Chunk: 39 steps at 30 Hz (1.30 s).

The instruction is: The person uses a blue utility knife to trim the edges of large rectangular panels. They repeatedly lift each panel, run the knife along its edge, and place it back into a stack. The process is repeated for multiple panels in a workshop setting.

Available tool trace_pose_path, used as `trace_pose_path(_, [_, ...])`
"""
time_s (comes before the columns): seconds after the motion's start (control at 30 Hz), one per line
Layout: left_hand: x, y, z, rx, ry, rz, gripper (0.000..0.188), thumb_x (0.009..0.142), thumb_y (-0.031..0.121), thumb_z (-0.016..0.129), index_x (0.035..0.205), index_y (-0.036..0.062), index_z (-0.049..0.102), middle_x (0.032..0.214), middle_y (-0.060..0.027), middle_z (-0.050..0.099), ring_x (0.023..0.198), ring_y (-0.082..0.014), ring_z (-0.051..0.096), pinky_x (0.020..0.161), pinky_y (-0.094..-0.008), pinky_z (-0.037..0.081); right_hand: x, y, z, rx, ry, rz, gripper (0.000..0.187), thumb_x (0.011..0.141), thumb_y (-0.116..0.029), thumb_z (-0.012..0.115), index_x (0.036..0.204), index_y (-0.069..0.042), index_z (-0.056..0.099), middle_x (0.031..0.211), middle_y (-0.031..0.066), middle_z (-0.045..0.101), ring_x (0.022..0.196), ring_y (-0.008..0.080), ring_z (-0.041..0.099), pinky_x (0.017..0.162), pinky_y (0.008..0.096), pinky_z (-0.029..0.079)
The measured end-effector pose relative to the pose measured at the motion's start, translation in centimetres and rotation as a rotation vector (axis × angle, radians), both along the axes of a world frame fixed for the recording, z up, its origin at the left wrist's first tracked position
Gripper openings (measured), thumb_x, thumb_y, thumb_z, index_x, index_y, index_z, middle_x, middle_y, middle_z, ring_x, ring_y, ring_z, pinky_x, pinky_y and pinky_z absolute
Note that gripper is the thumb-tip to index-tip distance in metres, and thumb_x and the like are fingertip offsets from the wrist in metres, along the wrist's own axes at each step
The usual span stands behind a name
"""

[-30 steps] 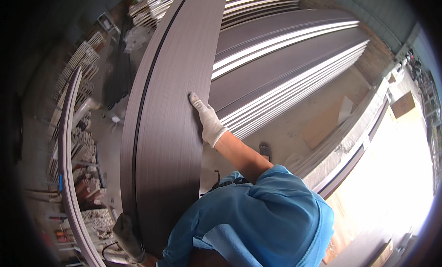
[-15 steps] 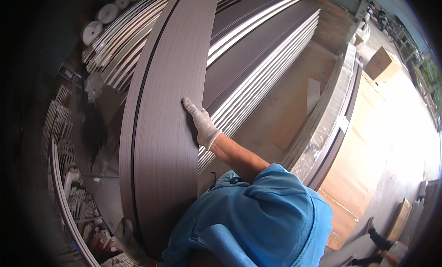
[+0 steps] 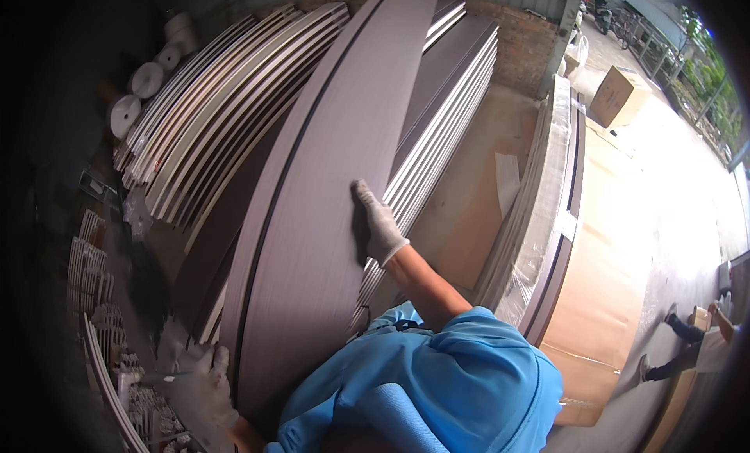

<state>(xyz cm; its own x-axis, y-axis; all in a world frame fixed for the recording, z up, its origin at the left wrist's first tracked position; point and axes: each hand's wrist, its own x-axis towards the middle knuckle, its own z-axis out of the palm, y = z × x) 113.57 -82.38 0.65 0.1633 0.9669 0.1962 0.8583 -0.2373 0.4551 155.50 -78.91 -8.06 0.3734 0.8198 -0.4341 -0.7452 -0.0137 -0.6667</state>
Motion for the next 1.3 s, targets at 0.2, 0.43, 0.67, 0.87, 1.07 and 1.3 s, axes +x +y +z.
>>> trace_pose_path(0.2, [12.7,9.7,-6.3,-0.055,-0.045,-0.148,0.04,0.097,0.03,0.064,0.078,-0.005,0.059,0.063,-0.0226,0.052,0.055,-0.0343,0.038,0.057,-0.0422,0.04,14.0,5.0,-5.7,-0.076,0.065,-0.171,0.055,0.095,-0.049,0.068,0.129,-0.006,0.063,0.129,0.0061,0.064,0.111,0.0134,0.06,0.095,0.0323,0.05])
trace_pose_path(0.43, [30.7,19.8,-12.2,-0.268,-0.191,-0.208,0.052,0.095,0.039,0.068,0.069,-0.0052,0.059,0.056,-0.0191,0.051,0.047,-0.0322,0.044,0.049,-0.0417,0.037,30.7,9.3,-10.7,-0.247,-0.089,-0.276,0.08,0.086,-0.051,0.078,0.136,0.004,0.047,0.115,0.0105,0.066,0.097,0.0193,0.065,0.078,0.0345,0.056])
trace_pose_path(0.67, [39.3,25.2,-13.5,-0.384,-0.19,-0.202,0.057,0.094,0.044,0.07,0.064,-0.004,0.061,0.047,-0.0141,0.046,0.042,-0.0235,0.045,0.046,-0.0396,0.034,38.7,12.8,-13.4,-0.292,-0.113,-0.393,0.053,0.09,-0.047,0.075,0.114,-0.001,0.068,0.094,0.0035,0.069,0.077,0.0147,0.064,0.067,0.0315,0.054])
trace_pose_path(0.87, [43.3,29.9,-14.6,-0.381,-0.126,-0.222,0.061,0.094,0.049,0.067,0.062,-0.0019,0.062,0.047,-0.012,0.048,0.042,-0.0219,0.046,0.046,-0.0395,0.034,41.8,16.4,-14.5,-0.345,-0.095,-0.396,0.048,0.091,-0.045,0.075,0.11,-0.002,0.07,0.092,0.0023,0.069,0.075,0.013,0.063,0.066,0.0298,0.053])
trace_pose_path(1.07, [46.9,33.5,-16.1,-0.473,-0.139,-0.176,0.062,0.095,0.052,0.065,0.064,-0.002,0.064,0.048,-0.009,0.048,0.045,-0.019,0.046,0.048,-0.0375,0.034,45.7,19.7,-16.7,-0.343,-0.087,-0.415,0.036,0.092,-0.045,0.073,0.101,-0.011,0.073,0.083,-0.0033,0.068,0.065,0.0097,0.059,0.057,0.0268,0.048])
trace_pose_path(1.3, [50.1,37.8,-22.9,-0.497,-0.253,-0.244,0.061,0.096,0.052,0.063,0.07,-0.0029,0.068,0.051,-0.0099,0.05,0.049,-0.0191,0.049,0.05,-0.0381,0.036,50.8,23.1,-21.2,-0.337,-0.107,-0.354,0.076,0.086,-0.046,0.078,0.133,0.007,0.049,0.112,0.015,0.067,0.092,0.0244,0.069,0.08,0.0383,0.059])
